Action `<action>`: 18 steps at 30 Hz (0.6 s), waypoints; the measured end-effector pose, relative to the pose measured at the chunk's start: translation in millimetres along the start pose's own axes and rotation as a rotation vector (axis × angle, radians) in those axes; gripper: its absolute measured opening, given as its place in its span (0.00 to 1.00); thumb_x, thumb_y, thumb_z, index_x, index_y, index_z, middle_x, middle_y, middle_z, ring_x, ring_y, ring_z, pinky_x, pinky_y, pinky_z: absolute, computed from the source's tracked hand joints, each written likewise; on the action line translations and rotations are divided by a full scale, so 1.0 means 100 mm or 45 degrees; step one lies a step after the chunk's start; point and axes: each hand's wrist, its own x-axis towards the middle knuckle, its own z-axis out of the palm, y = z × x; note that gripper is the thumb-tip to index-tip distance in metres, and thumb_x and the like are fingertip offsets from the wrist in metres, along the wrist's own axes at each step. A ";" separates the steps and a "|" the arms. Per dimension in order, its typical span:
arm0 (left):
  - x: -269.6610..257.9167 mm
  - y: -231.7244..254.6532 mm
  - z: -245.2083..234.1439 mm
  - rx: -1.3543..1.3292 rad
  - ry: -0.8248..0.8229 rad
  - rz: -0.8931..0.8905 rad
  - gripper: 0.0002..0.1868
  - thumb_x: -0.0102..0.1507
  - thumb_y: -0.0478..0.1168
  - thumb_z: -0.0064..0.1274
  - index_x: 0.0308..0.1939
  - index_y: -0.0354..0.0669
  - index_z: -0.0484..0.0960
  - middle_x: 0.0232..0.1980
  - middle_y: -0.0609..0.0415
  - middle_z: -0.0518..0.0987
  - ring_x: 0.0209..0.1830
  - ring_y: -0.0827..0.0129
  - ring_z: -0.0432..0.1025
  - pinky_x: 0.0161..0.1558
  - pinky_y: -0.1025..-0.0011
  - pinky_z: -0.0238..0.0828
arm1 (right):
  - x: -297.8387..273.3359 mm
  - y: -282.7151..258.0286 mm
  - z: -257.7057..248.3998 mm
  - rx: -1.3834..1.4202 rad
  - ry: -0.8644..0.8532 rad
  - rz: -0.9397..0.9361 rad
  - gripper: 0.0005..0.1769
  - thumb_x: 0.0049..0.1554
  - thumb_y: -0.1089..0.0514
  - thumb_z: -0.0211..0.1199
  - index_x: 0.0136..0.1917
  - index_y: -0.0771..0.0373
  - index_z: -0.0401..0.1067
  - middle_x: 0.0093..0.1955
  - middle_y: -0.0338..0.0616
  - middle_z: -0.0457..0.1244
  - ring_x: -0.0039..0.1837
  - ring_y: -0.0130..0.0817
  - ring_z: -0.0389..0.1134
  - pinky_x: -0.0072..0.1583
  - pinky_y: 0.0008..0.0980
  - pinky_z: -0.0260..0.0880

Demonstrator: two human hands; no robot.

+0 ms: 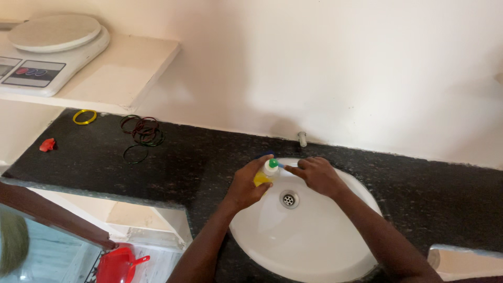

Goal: The person scrubs a white sink basin using a blue brush while holding a yellow bottle of liquid soap. The person repeatedly applies soap to the brush and scrubs the interior surface of the sink.

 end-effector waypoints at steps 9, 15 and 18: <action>-0.06 0.10 0.01 -0.008 -0.144 0.035 0.40 0.54 0.36 0.68 0.70 0.48 0.70 0.62 0.46 0.79 0.61 0.51 0.75 0.60 0.61 0.72 | -1.68 0.57 -0.68 -0.068 -0.642 0.950 0.24 0.62 0.46 0.58 0.71 0.33 0.69 0.49 0.32 0.71 0.37 0.29 0.71 0.37 0.29 0.73; -0.05 0.11 0.09 -0.053 -0.181 0.174 0.41 0.52 0.34 0.67 0.70 0.47 0.70 0.59 0.45 0.80 0.59 0.50 0.75 0.58 0.61 0.72 | -2.35 0.00 -1.30 -0.010 -0.606 1.294 0.26 0.58 0.53 0.61 0.68 0.32 0.71 0.51 0.36 0.72 0.49 0.36 0.75 0.48 0.40 0.77; -0.04 0.10 0.14 -0.005 -0.158 0.162 0.41 0.52 0.34 0.67 0.69 0.46 0.71 0.57 0.44 0.80 0.57 0.50 0.76 0.58 0.60 0.72 | -2.13 -0.20 -1.58 0.038 -0.846 1.452 0.27 0.60 0.55 0.58 0.71 0.33 0.70 0.54 0.38 0.72 0.51 0.37 0.76 0.50 0.41 0.78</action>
